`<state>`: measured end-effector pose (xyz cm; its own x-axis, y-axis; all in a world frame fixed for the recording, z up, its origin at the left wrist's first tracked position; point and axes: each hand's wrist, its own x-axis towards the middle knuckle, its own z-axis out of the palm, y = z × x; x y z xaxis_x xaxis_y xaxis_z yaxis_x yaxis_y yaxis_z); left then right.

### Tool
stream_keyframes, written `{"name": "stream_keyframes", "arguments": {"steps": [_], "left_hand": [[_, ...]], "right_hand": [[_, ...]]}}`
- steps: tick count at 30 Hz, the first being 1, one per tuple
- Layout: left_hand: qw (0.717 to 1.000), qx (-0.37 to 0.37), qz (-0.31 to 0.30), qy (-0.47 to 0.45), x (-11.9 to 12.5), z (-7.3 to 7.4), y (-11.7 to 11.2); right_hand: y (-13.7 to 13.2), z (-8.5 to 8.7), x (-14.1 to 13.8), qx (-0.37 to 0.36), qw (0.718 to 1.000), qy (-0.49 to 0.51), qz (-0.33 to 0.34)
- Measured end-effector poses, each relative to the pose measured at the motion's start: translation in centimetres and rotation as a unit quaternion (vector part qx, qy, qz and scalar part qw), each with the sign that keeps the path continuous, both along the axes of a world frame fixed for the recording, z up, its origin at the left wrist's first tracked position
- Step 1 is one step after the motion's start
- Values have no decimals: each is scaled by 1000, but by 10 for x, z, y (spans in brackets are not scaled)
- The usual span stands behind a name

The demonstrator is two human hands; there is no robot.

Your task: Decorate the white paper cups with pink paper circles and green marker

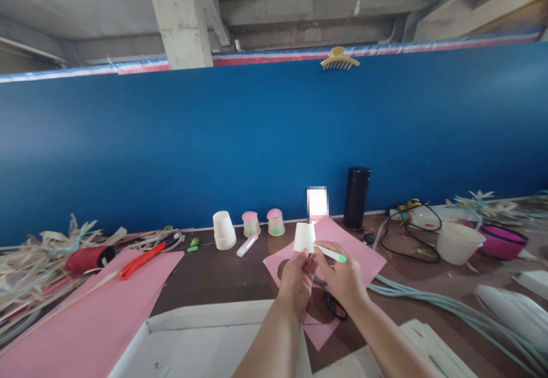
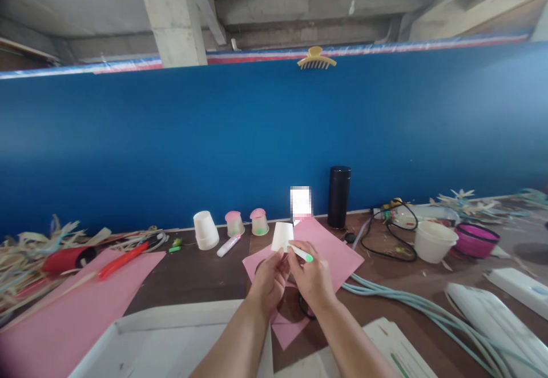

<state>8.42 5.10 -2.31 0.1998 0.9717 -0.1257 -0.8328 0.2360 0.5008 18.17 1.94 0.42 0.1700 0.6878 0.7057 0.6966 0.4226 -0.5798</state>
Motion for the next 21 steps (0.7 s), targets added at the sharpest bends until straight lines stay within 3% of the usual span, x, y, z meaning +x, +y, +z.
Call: {"name": "stream_keyframes", "arguments": {"steps": [21], "left_hand": [[999,-38,29,2,-3,12,-3]], "right_hand": [[-4,0,-6,-48,999,-6,9]]}}
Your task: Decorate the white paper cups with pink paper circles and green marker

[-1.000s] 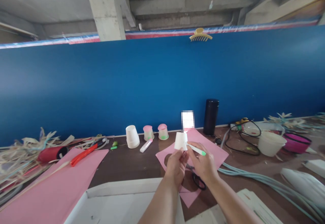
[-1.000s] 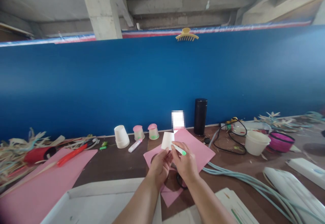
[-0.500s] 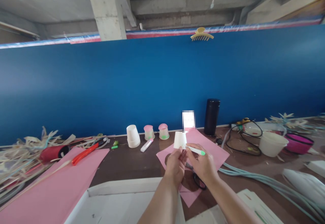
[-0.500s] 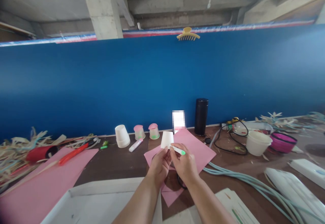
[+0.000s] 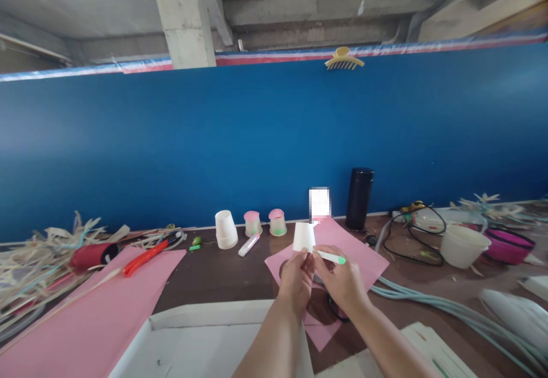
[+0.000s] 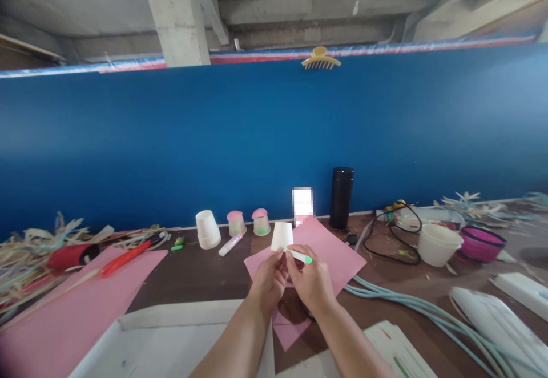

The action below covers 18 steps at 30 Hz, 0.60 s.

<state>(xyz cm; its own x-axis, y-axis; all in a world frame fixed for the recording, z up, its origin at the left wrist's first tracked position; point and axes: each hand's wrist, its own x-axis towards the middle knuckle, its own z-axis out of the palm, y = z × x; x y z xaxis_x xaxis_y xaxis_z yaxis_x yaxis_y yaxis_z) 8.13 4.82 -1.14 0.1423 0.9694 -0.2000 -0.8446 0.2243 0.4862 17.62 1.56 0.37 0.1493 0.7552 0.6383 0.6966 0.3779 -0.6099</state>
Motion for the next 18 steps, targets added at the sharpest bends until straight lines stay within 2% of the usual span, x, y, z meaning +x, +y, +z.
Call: {"name": "stream_keyframes", "arguments": {"steps": [4,11,18], "left_hand": [[1000,-9,2,0,0,-1,0],[1000,2,-13,7,-1,-5,0],[1000,8,-15,-8,0,-6,-1]], "right_hand": [[-1,1,0,9,1000,8,6],[-4,6,7,69,995,72,-7],[-3,5,7,49,997,59,1]]}}
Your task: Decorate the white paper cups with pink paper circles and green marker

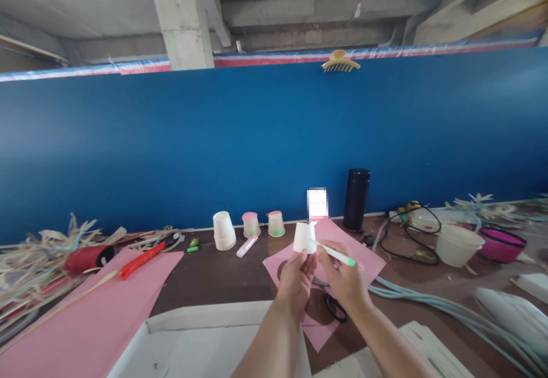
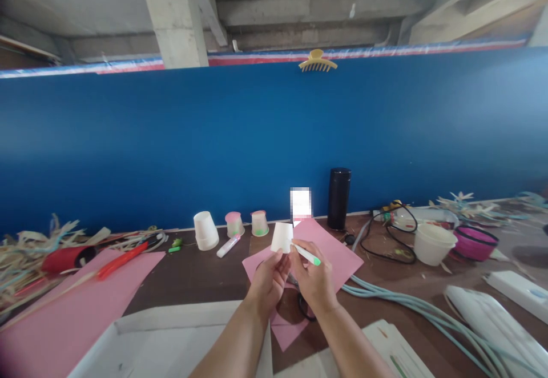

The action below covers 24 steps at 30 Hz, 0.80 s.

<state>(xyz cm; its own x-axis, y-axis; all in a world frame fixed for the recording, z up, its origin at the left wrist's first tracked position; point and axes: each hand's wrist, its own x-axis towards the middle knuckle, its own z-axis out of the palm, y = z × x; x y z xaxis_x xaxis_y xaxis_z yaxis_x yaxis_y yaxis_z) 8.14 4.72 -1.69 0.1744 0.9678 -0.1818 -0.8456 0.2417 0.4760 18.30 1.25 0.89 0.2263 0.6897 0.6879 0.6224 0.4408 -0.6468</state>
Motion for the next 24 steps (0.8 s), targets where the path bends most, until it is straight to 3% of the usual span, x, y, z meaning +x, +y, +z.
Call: {"name": "stream_keyframes", "arguments": {"steps": [24], "left_hand": [[1000,-4,-21,-3,1,4,-2]], "right_hand": [[5,-3,2,-2,1000,0,-5]]}}
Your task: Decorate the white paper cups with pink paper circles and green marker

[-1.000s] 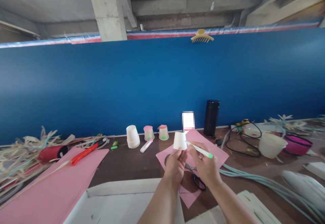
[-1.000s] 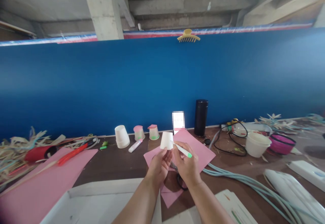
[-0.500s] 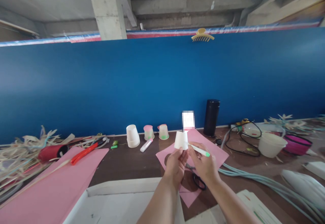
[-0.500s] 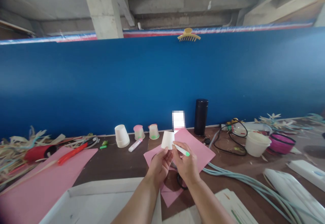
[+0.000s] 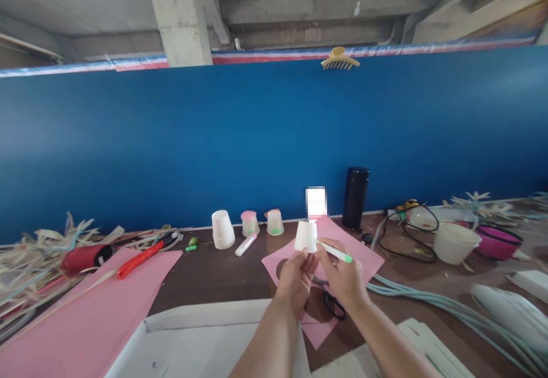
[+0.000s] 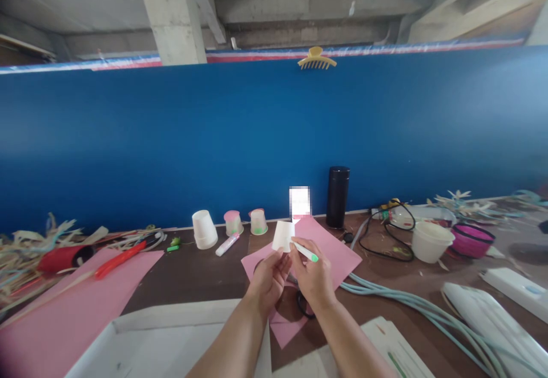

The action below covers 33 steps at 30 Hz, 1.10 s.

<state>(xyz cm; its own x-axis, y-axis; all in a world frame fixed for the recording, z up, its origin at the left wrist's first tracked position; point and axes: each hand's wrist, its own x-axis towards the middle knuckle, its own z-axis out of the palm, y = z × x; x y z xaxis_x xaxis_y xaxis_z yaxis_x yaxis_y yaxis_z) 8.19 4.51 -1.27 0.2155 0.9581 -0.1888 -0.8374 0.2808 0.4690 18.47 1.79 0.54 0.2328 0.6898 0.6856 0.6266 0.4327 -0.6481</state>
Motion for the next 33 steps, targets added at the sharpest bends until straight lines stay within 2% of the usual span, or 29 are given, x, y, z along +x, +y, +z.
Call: {"name": "stream_keyframes", "arguments": {"steps": [7,33], "left_hand": [[1000,-15,0,0,-2,3,0],[1000,-27,-5,-7,-7,4,0]], "right_hand": [[1,-1,2,4,1000,-5,-14],[2,-3,4,-18,999,31,3]]}}
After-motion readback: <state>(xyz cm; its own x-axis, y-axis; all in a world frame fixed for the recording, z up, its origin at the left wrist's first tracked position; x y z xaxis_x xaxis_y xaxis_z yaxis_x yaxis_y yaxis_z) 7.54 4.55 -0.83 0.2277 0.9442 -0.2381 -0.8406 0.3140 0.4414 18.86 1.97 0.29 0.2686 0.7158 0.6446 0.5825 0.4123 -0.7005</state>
